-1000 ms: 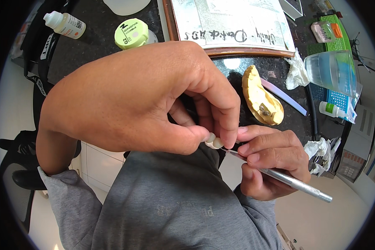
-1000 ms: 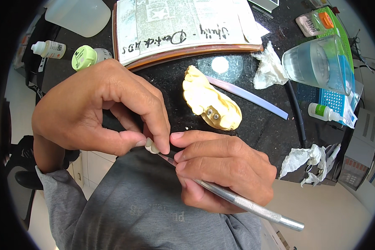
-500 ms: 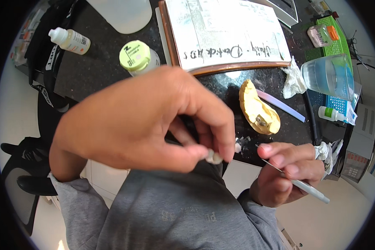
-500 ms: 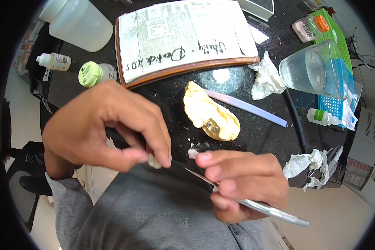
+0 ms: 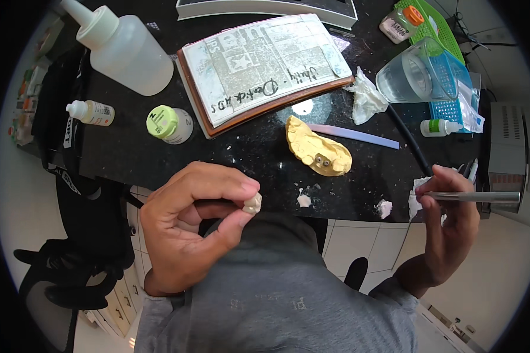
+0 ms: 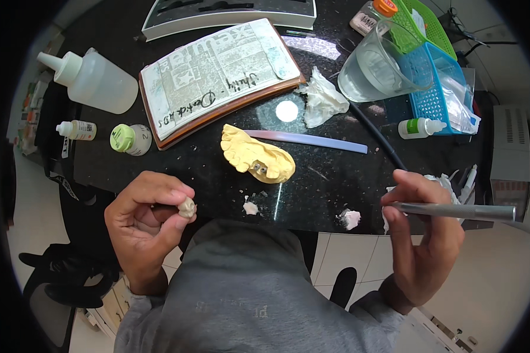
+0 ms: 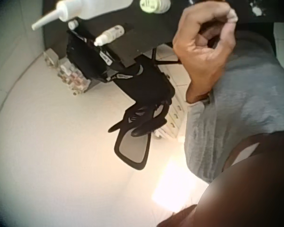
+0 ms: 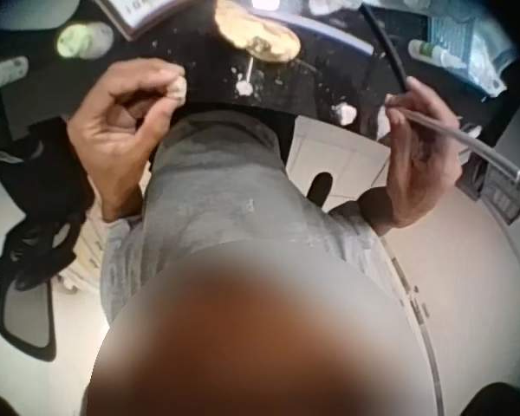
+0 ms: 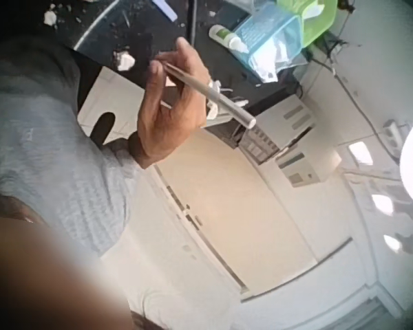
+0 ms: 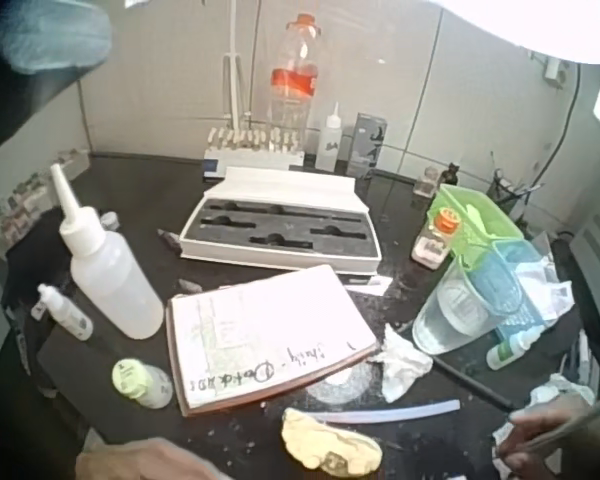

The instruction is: Applying and shaping porcelain material on a dental crown model using a brush and a carving tool.

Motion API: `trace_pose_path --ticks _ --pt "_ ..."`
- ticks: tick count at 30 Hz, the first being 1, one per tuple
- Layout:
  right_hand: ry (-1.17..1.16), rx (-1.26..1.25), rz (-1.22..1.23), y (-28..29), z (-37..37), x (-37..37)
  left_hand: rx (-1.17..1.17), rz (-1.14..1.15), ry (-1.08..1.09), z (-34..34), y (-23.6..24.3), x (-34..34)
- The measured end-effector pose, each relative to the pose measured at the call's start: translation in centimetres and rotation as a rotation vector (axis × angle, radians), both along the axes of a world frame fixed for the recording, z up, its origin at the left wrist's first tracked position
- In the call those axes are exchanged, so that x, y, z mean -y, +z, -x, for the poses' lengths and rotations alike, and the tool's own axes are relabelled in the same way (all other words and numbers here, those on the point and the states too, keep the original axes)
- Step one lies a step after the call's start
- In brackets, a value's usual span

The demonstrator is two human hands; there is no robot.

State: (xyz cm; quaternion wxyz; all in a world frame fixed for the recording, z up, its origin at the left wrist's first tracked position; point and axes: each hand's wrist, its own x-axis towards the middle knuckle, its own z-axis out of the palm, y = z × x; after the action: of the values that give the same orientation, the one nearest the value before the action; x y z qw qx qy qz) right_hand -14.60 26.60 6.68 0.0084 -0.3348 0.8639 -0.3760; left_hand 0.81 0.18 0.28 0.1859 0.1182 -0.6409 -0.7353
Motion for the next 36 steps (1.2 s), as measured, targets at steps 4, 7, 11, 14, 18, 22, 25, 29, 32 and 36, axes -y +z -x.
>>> trace_pose_path --ticks 4,7,11,14,18,22,25,29,32,36 --pt "-0.018 -0.091 -0.357 1.3 0.4 -0.8 -0.08 0.032 0.093 -0.1 -1.0 -0.5" --pt "0.081 -0.144 -0.423 1.0 1.2 -0.3 -0.091 0.045 0.113 -0.5 -1.4 -0.7" --pt "0.099 -0.222 -0.535 0.7 1.6 1.3 -0.102 -0.013 0.098 -0.3 -1.5 -0.8" --pt "0.116 -0.216 -0.522 0.4 2.1 1.8 -0.116 -0.001 0.085 -0.4 -1.5 -0.6" --pt "0.097 -0.244 -0.52 0.1 3.0 1.4 -0.12 0.009 0.098 -0.3 -1.5 -0.5" --pt "0.035 -0.61 -0.606 -0.3 4.4 0.7 -0.132 0.084 0.118 -0.2 -1.6 -0.7" --pt "-0.017 -0.556 -0.722 -1.1 4.9 0.5 -0.145 0.122 0.135 -0.1 -1.6 -0.9" --pt "0.042 -0.547 -0.709 -1.4 5.1 0.8 -0.15 0.193 0.169 0.0 -1.7 -1.1" --pt "0.051 -0.562 -0.705 -1.5 5.1 0.8 -0.157 0.228 0.192 0.0 -1.9 -1.4" --pt "-0.026 -0.554 -0.58 -1.2 4.8 0.3 -0.174 0.231 0.224 -0.1 -2.2 -1.6"
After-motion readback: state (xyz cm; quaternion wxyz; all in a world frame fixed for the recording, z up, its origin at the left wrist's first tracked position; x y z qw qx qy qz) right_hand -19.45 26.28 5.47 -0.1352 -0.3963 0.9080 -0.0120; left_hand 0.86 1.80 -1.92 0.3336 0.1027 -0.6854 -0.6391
